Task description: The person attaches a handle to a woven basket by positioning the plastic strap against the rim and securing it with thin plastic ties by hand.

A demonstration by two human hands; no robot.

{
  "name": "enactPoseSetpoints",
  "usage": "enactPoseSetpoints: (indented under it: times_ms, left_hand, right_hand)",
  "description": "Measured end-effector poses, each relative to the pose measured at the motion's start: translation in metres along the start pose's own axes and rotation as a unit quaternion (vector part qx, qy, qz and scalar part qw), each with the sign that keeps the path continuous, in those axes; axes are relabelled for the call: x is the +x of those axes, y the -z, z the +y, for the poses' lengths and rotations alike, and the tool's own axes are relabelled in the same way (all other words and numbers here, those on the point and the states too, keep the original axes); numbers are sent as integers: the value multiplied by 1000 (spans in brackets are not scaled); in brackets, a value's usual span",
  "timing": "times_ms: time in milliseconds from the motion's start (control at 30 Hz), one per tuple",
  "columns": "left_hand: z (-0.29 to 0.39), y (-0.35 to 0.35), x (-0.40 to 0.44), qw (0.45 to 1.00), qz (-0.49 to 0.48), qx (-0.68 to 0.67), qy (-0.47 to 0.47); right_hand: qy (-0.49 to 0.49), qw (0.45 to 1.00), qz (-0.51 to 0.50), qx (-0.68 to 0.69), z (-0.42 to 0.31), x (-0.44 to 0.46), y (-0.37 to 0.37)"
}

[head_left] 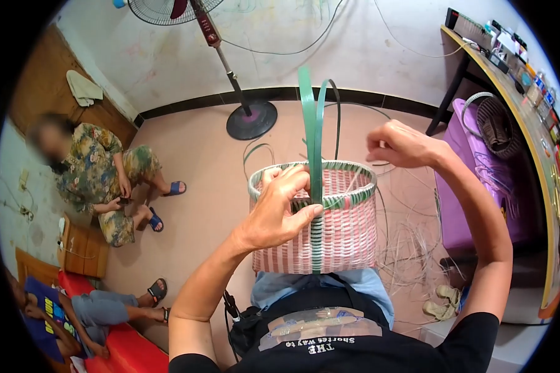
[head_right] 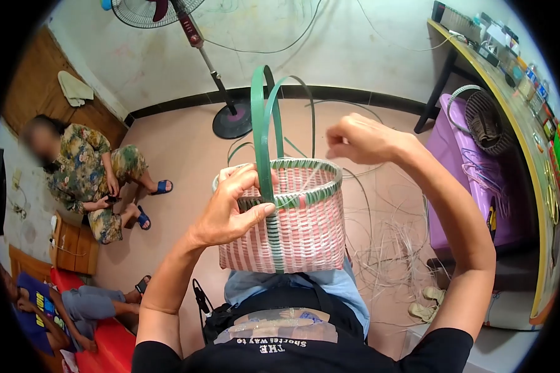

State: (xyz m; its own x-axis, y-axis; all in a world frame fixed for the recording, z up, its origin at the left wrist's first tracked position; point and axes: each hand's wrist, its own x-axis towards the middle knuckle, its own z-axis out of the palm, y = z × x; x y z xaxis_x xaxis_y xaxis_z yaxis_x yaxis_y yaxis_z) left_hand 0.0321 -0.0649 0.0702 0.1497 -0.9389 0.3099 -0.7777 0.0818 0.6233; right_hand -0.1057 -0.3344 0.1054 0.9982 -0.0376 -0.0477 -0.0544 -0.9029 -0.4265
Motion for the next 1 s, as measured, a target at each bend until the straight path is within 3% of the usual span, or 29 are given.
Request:
enactPoseSetpoints:
  times_ms: [133, 300, 400, 433, 533, 567, 600, 667, 800, 867, 900, 1000]
  left_hand:
    - [-3, -3, 3, 1000, -15, -8, -24]
    - [0, -4, 1, 997, -50, -51, -33]
    - [-14, -4, 0, 995, -31, -89, -15]
    - [-15, -4, 0, 996, -21, -83, -25]
    - [-12, -1, -2, 997, -13, -72, -37]
    - [-14, -1, -2, 997, -14, -77, -24]
    - [-15, -1, -4, 997, -14, -81, -11]
    - [-17, 1, -4, 997, -9, -76, -3]
    - [-20, 5, -2, 999, -6, -34, -38]
    - [-22, 4, -2, 999, -4, -28, -46]
    - [-23, 4, -3, 999, 2, -37, -39]
    - [-20, 3, -5, 999, 18, -23, -37]
  right_hand:
    - [47, 994, 86, -49, -8, 51, -21]
    - [258, 926, 275, 12, -12, 110, -56]
    - [230, 931, 282, 1, -19, 125, -51]
    - [179, 954, 242, -4, -21, 123, -46]
    - [160, 972, 173, 12, -8, 107, -39]
    - [139, 981, 112, 79, 28, 112, -46]
    - [67, 990, 10, 127, 38, 92, -32]
    - [-72, 976, -82, 187, 40, 37, 2]
    - [-215, 949, -55, 222, 98, -60, 21]
    - [-192, 981, 14, -3, 163, -114, 27]
    - [-244, 965, 67, 62, 181, -145, 33]
    - [-338, 932, 125, -39, 262, -237, 63]
